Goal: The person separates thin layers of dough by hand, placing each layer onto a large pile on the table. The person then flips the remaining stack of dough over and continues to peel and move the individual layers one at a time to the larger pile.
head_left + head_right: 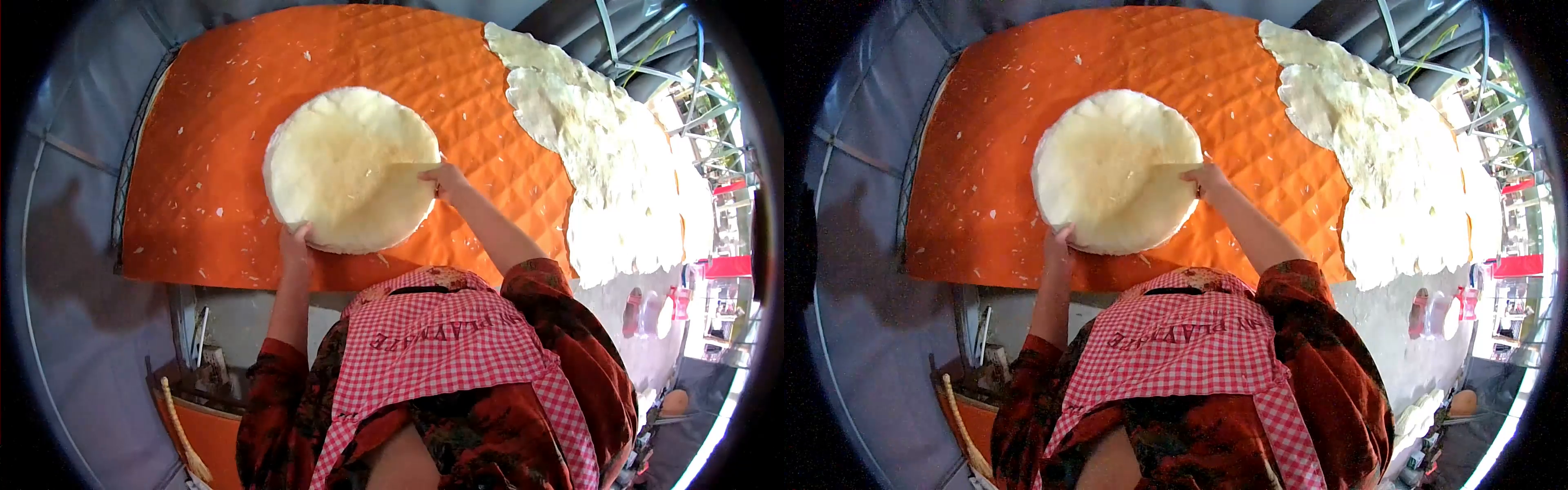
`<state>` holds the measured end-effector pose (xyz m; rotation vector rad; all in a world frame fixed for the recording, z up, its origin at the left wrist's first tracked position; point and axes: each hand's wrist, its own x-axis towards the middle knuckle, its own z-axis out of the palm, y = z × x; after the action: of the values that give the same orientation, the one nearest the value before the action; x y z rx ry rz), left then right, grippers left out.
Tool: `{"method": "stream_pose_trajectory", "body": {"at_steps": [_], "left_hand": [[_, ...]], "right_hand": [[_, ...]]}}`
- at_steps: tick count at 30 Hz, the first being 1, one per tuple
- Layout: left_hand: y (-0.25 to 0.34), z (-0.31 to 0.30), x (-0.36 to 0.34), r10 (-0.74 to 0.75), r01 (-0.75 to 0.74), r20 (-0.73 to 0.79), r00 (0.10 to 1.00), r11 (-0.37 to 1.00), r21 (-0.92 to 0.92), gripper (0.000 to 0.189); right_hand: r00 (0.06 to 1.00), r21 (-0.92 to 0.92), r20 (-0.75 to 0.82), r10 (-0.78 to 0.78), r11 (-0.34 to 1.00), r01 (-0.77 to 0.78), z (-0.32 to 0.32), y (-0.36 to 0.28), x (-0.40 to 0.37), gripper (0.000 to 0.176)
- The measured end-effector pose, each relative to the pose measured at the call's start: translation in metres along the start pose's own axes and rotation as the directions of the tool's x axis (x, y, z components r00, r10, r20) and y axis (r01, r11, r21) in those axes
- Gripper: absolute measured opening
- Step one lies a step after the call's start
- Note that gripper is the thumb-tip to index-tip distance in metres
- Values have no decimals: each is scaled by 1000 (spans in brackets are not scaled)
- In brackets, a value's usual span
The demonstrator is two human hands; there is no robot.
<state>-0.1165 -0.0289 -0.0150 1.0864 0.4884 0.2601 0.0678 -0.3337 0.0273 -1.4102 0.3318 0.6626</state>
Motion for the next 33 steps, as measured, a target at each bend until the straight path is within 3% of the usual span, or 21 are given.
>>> {"method": "stream_pose_trajectory", "body": {"at_steps": [2, 3, 7, 9, 12, 16, 19, 21, 22, 23, 24, 28, 30, 32, 33], "left_hand": [[-3, 3, 1, -20, 19, -26, 999, 1000, -22, 49], [-5, 0, 5, -18, 18, -36, 999, 1000, 1, 50], [-1, 6, 6, -11, 17, -136, 991, 999, 42, 52], [-7, -2, 6, -5, 19, -94, 996, 988, 153, 52], [7, 8, 1, 2, 30, -107, 994, 956, 292, 49], [5, 6, -3, -28, 72, -122, 992, 926, 372, 49], [19, 14, -13, -10, 78, -130, 991, 843, 532, 53], [11, 8, -15, 339, -94, -231, 912, 721, 687, 56], [17, 13, -13, 505, -157, -250, 826, 632, 759, 58], [27, 15, -7, 544, -227, -103, 833, 506, 832, 60], [55, 26, -11, 556, -296, 46, 830, 370, 881, 63], [86, 60, 16, 386, -471, 501, 775, -177, 864, 68], [57, 40, 53, 336, -471, 507, 794, -188, 862, 66], [16, 6, 82, 308, -467, 492, 814, -158, 870, 67], [19, 12, 79, 293, -423, 470, 833, -210, 881, 67]], "right_hand": [[1000, 16, 15, 21, 1000, -21, -7, 7, 11, 51], [994, 27, 106, 11, 1000, -14, -15, 11, 20, 51], [1000, -74, 13, 3, 997, -2, 0, -21, -5, 38], [1000, -90, 3, -26, 996, 26, -7, -11, 4, 25], [997, -268, -72, -15, 964, -5, -20, 4, 32, 27], [998, -289, -56, -32, 957, 14, -24, 2, 31, 27], [996, -364, -89, -15, 931, -18, -13, -19, 14, 34], [993, -394, -113, -17, 919, -29, 0, -38, -15, 46], [922, -632, -204, -330, 763, 133, 1, -34, -16, 52], [758, -832, -200, -620, 516, 202, 0, -29, -15, 58], [534, -961, -102, -839, 221, 164, -1, -26, -14, 65], [539, -953, 292, -790, -194, 232, 30, -27, -14, 68], [542, -932, 362, -758, -303, 198, 37, -9, 0, 70], [644, -917, 396, -654, -313, 246, 25, 22, 28, 70], [600, -924, 381, -703, -306, 227, 29, 25, 25, 69]]}}
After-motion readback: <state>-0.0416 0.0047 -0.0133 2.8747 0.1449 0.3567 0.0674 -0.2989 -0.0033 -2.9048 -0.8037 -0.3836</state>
